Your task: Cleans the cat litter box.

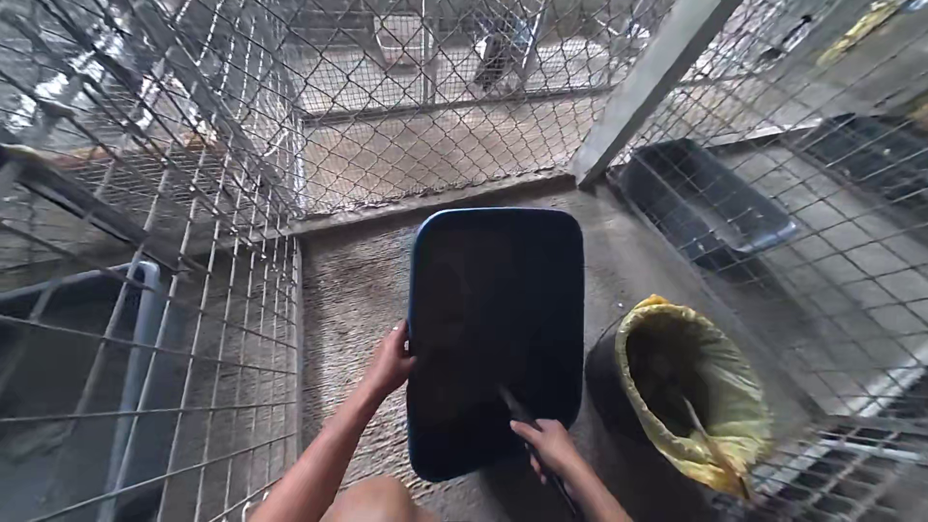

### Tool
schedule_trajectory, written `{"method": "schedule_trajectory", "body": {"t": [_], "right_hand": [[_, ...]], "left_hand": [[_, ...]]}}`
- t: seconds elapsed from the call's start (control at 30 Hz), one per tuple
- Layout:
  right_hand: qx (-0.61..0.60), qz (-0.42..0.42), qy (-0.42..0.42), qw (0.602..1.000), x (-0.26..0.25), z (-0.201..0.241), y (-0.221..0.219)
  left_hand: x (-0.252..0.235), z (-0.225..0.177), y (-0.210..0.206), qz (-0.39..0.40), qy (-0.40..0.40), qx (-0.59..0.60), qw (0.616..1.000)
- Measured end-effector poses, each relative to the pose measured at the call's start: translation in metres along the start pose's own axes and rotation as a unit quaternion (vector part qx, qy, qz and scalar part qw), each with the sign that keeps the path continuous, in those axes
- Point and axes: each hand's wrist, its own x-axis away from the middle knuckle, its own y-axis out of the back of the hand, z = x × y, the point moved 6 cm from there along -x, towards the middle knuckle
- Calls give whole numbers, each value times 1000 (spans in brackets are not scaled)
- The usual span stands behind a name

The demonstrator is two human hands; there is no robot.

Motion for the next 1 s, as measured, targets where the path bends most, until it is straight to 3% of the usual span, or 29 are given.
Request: {"method": "schedule_trajectory", "body": {"t": [0.2, 0.33, 0.5, 0.6, 0.73, 0.83, 1.0], "right_hand": [[-26, -25, 100, 994, -3, 60, -14], [-4, -40, 145, 989, -14, 78, -15], [68, -87, 142, 984, -12, 70, 2], [132, -75, 138, 979, -9, 58, 9], [47, -61, 97, 992, -14, 37, 6], [-4, -49, 87, 995, -16, 28, -2], [12, -84, 83, 993, -15, 22, 4]], "left_hand": [[1, -14, -7, 0, -5, -48, 999], [-14, 5, 0, -16, 53, 10, 998], [-35, 69, 3, -62, 117, 121, 984], [-38, 110, -6, -92, 137, 142, 976], [-27, 153, -22, -57, 190, 126, 972], [-15, 161, -31, -11, 219, 149, 964], [-2, 160, -38, -32, 248, 140, 958]]}}
